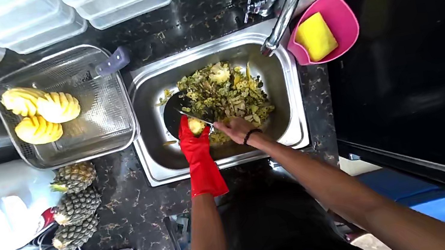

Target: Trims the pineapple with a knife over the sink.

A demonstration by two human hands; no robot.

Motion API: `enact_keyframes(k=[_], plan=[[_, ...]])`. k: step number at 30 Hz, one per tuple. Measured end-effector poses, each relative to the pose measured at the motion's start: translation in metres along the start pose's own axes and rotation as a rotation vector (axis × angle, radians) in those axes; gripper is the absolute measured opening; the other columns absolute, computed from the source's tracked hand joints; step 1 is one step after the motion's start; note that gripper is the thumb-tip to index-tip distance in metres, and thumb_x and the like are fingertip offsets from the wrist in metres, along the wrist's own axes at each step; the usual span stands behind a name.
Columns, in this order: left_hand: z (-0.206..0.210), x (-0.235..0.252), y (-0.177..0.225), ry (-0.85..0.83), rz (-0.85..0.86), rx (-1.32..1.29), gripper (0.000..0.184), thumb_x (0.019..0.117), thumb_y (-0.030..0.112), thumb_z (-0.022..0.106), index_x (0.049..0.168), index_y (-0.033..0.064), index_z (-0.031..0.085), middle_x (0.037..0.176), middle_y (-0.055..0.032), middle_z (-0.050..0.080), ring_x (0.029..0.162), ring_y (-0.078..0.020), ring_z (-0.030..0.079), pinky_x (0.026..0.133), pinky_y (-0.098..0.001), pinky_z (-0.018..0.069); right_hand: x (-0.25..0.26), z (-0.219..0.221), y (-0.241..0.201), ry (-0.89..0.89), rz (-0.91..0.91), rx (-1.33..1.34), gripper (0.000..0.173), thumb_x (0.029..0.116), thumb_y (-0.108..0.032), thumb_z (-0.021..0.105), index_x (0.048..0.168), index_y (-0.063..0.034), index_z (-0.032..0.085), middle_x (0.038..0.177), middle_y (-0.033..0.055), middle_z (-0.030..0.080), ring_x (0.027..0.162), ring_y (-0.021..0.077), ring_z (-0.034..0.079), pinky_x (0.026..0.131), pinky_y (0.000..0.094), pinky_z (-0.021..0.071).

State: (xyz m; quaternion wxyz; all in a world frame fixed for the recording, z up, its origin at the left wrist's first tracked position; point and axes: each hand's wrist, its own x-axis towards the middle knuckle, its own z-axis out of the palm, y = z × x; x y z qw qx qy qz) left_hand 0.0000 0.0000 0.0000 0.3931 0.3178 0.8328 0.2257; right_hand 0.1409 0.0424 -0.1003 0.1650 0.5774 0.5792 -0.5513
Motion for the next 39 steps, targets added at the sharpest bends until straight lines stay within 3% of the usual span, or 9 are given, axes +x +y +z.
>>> enact_keyframes(k=[4,12,18,24,26,28,30,34,39], plan=[[0.007,0.003,-0.007,0.024,-0.040,0.008,0.072,0.0908,0.013,0.076,0.152,-0.0004,0.041,0.152,-0.0216,0.048,0.142,-0.0326,0.046,0.118,-0.0442,0.0355,-0.009,0.004,-0.006,0.046,-0.021,-0.070,0.077,0.1047,-0.066,0.035,0.098,0.0008,0.072,0.094,0.0246,0.071,0.094,0.0429,0.070,0.083,0.0650,0.0535],[0.004,0.007,-0.011,-0.023,-0.029,0.036,0.070,0.0928,0.012,0.073,0.153,-0.0008,0.040,0.152,-0.0224,0.048,0.141,-0.0336,0.046,0.117,-0.0453,0.0357,0.002,-0.017,-0.028,-0.080,0.035,-0.119,0.085,0.1033,-0.070,0.031,0.103,0.0050,0.071,0.106,0.0272,0.071,0.106,0.0439,0.068,0.091,0.0651,0.0507],[0.005,0.008,-0.009,-0.026,-0.058,0.094,0.076,0.0931,0.018,0.074,0.157,0.0039,0.036,0.154,-0.0233,0.045,0.141,-0.0382,0.045,0.116,-0.0517,0.0353,0.043,-0.020,-0.034,-0.112,0.051,-0.049,0.087,0.1042,-0.069,0.029,0.120,0.0079,0.066,0.125,0.0305,0.065,0.122,0.0448,0.062,0.102,0.0647,0.0457],[0.036,0.010,-0.018,0.140,-0.261,0.095,0.082,0.0919,0.038,0.074,0.158,0.0133,0.032,0.140,-0.0214,0.058,0.127,-0.0387,0.057,0.104,-0.0562,0.0479,0.026,-0.011,-0.011,-0.010,0.014,0.114,0.084,0.1047,-0.069,0.028,0.104,0.0043,0.071,0.104,0.0286,0.069,0.101,0.0442,0.067,0.090,0.0666,0.0496],[0.035,0.016,-0.015,0.140,-0.322,0.039,0.093,0.0865,0.034,0.082,0.160,0.0154,0.028,0.142,-0.0229,0.057,0.128,-0.0394,0.056,0.105,-0.0561,0.0462,0.016,-0.015,-0.010,-0.008,0.002,0.073,0.081,0.1049,-0.067,0.032,0.108,0.0040,0.071,0.106,0.0280,0.070,0.104,0.0442,0.068,0.092,0.0662,0.0501],[0.021,0.011,-0.007,0.116,-0.277,-0.011,0.097,0.0852,0.024,0.083,0.161,0.0132,0.024,0.152,-0.0229,0.046,0.137,-0.0384,0.049,0.111,-0.0531,0.0412,0.004,-0.018,-0.015,-0.015,0.000,-0.015,0.080,0.1042,-0.068,0.034,0.102,0.0037,0.072,0.102,0.0268,0.071,0.102,0.0438,0.069,0.090,0.0654,0.0510],[0.007,0.000,-0.001,0.080,-0.162,0.011,0.087,0.0875,0.020,0.081,0.158,0.0082,0.032,0.151,-0.0221,0.047,0.135,-0.0362,0.050,0.110,-0.0511,0.0432,-0.008,-0.021,-0.022,-0.053,-0.002,-0.131,0.081,0.1038,-0.069,0.033,0.102,0.0029,0.071,0.103,0.0261,0.071,0.105,0.0438,0.069,0.090,0.0647,0.0515],[-0.010,-0.001,0.009,0.033,-0.121,-0.083,0.050,0.0919,0.009,0.073,0.136,-0.0050,0.055,0.128,-0.0252,0.064,0.118,-0.0331,0.062,0.104,-0.0471,0.0469,-0.012,-0.017,-0.029,-0.034,-0.041,-0.305,0.082,0.1026,-0.070,0.033,0.101,0.0015,0.072,0.104,0.0248,0.071,0.107,0.0429,0.068,0.089,0.0638,0.0518],[-0.015,0.001,0.009,-0.005,-0.143,-0.052,0.049,0.0928,0.007,0.072,0.137,-0.0057,0.055,0.131,-0.0253,0.063,0.123,-0.0337,0.061,0.107,-0.0465,0.0450,-0.009,-0.017,-0.035,-0.010,-0.062,-0.449,0.084,0.1013,-0.073,0.030,0.099,0.0001,0.072,0.100,0.0229,0.072,0.102,0.0415,0.070,0.083,0.0616,0.0532]])
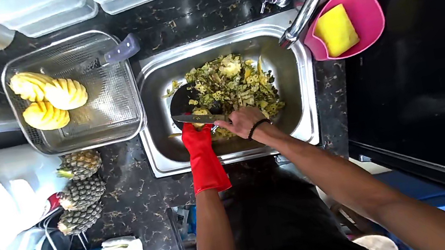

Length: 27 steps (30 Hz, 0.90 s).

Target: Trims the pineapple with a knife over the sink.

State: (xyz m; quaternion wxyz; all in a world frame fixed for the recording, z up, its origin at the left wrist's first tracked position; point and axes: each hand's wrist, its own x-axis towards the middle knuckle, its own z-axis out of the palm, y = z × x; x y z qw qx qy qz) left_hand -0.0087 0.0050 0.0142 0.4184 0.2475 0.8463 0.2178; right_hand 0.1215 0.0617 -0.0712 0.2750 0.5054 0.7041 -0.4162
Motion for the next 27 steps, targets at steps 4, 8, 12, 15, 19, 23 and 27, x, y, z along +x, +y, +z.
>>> enact_keyframes(k=[4,8,12,15,19,23,27], plan=[[-0.001,0.005,-0.004,-0.015,-0.024,0.001,0.055,0.0923,0.008,0.072,0.142,-0.0035,0.052,0.133,-0.0249,0.062,0.125,-0.0342,0.060,0.108,-0.0474,0.0449,0.000,0.001,-0.004,0.059,0.002,-0.062,0.084,0.1001,-0.075,0.032,0.096,0.0001,0.071,0.095,0.0226,0.073,0.097,0.0414,0.071,0.080,0.0611,0.0529],[0.004,0.016,-0.013,-0.018,-0.033,0.061,0.053,0.0914,0.010,0.074,0.139,-0.0023,0.055,0.131,-0.0235,0.064,0.124,-0.0328,0.061,0.108,-0.0477,0.0447,0.004,0.006,-0.011,0.118,-0.013,-0.073,0.084,0.1002,-0.074,0.034,0.097,0.0005,0.072,0.096,0.0241,0.073,0.098,0.0434,0.071,0.079,0.0624,0.0536],[0.019,0.040,-0.035,-0.017,-0.021,0.117,0.061,0.0883,0.022,0.081,0.141,0.0036,0.056,0.132,-0.0188,0.065,0.125,-0.0292,0.061,0.109,-0.0478,0.0440,0.023,-0.001,-0.022,0.079,0.042,0.059,0.084,0.1007,-0.074,0.032,0.103,-0.0005,0.073,0.108,0.0242,0.072,0.107,0.0425,0.069,0.085,0.0639,0.0525],[0.018,0.039,-0.034,-0.027,-0.048,0.096,0.075,0.0881,0.022,0.081,0.152,0.0077,0.045,0.142,-0.0177,0.059,0.132,-0.0297,0.056,0.113,-0.0481,0.0408,0.031,-0.013,-0.017,-0.023,0.103,0.351,0.085,0.1040,-0.069,0.030,0.114,0.0042,0.071,0.121,0.0283,0.068,0.118,0.0444,0.064,0.099,0.0667,0.0470],[0.013,0.033,-0.032,-0.030,-0.033,0.073,0.073,0.0899,0.021,0.079,0.153,0.0075,0.044,0.141,-0.0188,0.059,0.131,-0.0308,0.057,0.113,-0.0486,0.0416,0.015,-0.009,-0.007,-0.054,0.085,0.364,0.087,0.1027,-0.071,0.031,0.107,0.0065,0.070,0.110,0.0293,0.069,0.108,0.0449,0.067,0.093,0.0659,0.0489],[0.009,0.023,-0.027,-0.009,0.009,0.041,0.064,0.0904,0.019,0.078,0.146,0.0045,0.051,0.132,-0.0214,0.064,0.123,-0.0331,0.062,0.107,-0.0500,0.0459,0.007,-0.008,-0.008,-0.071,0.060,0.200,0.086,0.1022,-0.072,0.031,0.100,0.0040,0.070,0.103,0.0259,0.071,0.104,0.0427,0.069,0.089,0.0639,0.0510],[0.017,0.041,-0.037,-0.024,-0.019,0.089,0.071,0.0888,0.024,0.080,0.150,0.0079,0.048,0.137,-0.0170,0.063,0.127,-0.0275,0.060,0.110,-0.0471,0.0437,0.017,-0.011,-0.014,-0.052,0.072,0.151,0.087,0.1006,-0.075,0.030,0.102,0.0020,0.071,0.106,0.0244,0.071,0.107,0.0414,0.069,0.088,0.0633,0.0515]])
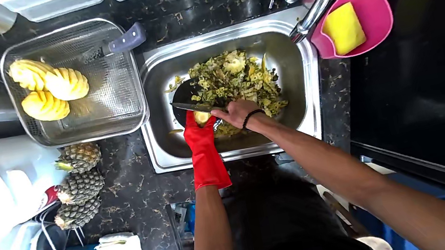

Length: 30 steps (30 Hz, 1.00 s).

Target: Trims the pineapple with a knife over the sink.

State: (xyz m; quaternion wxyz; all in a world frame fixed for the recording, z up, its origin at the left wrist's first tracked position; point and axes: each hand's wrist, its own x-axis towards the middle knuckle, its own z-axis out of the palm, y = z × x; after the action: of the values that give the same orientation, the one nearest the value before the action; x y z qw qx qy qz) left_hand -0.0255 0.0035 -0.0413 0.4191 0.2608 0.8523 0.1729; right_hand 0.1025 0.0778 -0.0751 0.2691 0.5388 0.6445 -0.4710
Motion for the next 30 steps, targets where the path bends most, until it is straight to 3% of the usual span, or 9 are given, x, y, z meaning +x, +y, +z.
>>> enact_keyframes(k=[8,15,17,19,21,23,24,27,30], plan=[[0.002,-0.021,0.013,0.094,-0.086,0.030,0.069,0.0911,0.032,0.077,0.148,0.0057,0.049,0.135,-0.0220,0.062,0.127,-0.0370,0.059,0.109,-0.0535,0.0438,0.031,-0.001,0.028,0.005,0.034,0.325,0.088,0.1027,-0.072,0.030,0.125,0.0053,0.066,0.126,0.0312,0.065,0.123,0.0466,0.061,0.104,0.0671,0.0441],[-0.003,-0.034,0.025,0.042,-0.192,0.134,0.073,0.0887,0.040,0.078,0.145,0.0038,0.049,0.130,-0.0248,0.063,0.122,-0.0405,0.060,0.103,-0.0580,0.0469,-0.002,0.016,0.036,0.028,0.038,0.317,0.083,0.1028,-0.070,0.034,0.105,0.0044,0.071,0.108,0.0286,0.069,0.108,0.0452,0.067,0.093,0.0659,0.0497],[-0.012,-0.048,0.020,0.070,-0.065,0.154,0.079,0.0822,0.033,0.085,0.146,0.0094,0.045,0.133,-0.0197,0.062,0.120,-0.0359,0.061,0.099,-0.0567,0.0510,-0.008,0.023,0.037,0.035,0.023,0.257,0.084,0.1023,-0.071,0.033,0.098,0.0036,0.071,0.103,0.0266,0.070,0.104,0.0438,0.068,0.090,0.0649,0.0519],[-0.006,-0.027,0.000,0.037,0.100,0.163,0.092,0.0841,0.031,0.084,0.158,0.0129,0.033,0.152,-0.0111,0.049,0.137,-0.0228,0.051,0.113,-0.0423,0.0421,-0.013,0.032,0.035,0.074,-0.018,0.213,0.082,0.1027,-0.071,0.033,0.094,0.0022,0.070,0.094,0.0249,0.070,0.095,0.0432,0.070,0.082,0.0642,0.0538],[0.029,0.008,-0.054,0.396,0.622,0.163,0.074,0.0850,0.047,0.076,0.139,-0.0007,0.057,0.128,-0.0187,0.066,0.115,-0.0234,0.065,0.098,-0.0303,0.0533,-0.017,0.041,0.033,0.145,-0.056,0.229,0.080,0.1021,-0.070,0.035,0.090,0.0007,0.070,0.083,0.0237,0.068,0.084,0.0429,0.070,0.073,0.0643,0.0546],[-0.010,-0.026,0.012,-0.028,0.174,0.111,0.065,0.0939,0.020,0.074,0.149,0.0012,0.045,0.148,-0.0169,0.054,0.136,-0.0256,0.052,0.114,-0.0398,0.0397,-0.018,0.046,0.032,0.152,-0.067,0.232,0.079,0.1022,-0.070,0.035,0.089,-0.0001,0.070,0.082,0.0232,0.068,0.083,0.0426,0.070,0.072,0.0640,0.0541],[-0.016,-0.033,0.028,-0.050,0.071,0.044,0.062,0.0927,0.012,0.074,0.148,-0.0004,0.047,0.146,-0.0192,0.055,0.136,-0.0288,0.053,0.114,-0.0437,0.0396,-0.014,0.046,0.031,0.136,-0.065,0.228,0.080,0.1020,-0.071,0.035,0.089,-0.0001,0.070,0.083,0.0232,0.068,0.084,0.0424,0.070,0.072,0.0638,0.0542],[-0.014,-0.040,0.032,0.003,0.065,-0.026,0.059,0.0918,0.009,0.073,0.144,-0.0033,0.050,0.140,-0.0238,0.058,0.131,-0.0333,0.056,0.111,-0.0461,0.0428,-0.007,0.033,0.024,0.010,-0.010,0.168,0.083,0.1018,-0.072,0.031,0.100,0.0000,0.072,0.099,0.0237,0.072,0.101,0.0416,0.070,0.087,0.0634,0.0530],[-0.014,-0.037,0.031,0.002,0.065,-0.003,0.059,0.0924,0.012,0.074,0.144,-0.0027,0.050,0.139,-0.0228,0.059,0.130,-0.0318,0.057,0.111,-0.0449,0.0426,-0.006,0.029,0.019,0.023,-0.014,0.130,0.083,0.1025,-0.071,0.031,0.098,0.0007,0.071,0.099,0.0235,0.071,0.102,0.0413,0.070,0.086,0.0623,0.0530]])
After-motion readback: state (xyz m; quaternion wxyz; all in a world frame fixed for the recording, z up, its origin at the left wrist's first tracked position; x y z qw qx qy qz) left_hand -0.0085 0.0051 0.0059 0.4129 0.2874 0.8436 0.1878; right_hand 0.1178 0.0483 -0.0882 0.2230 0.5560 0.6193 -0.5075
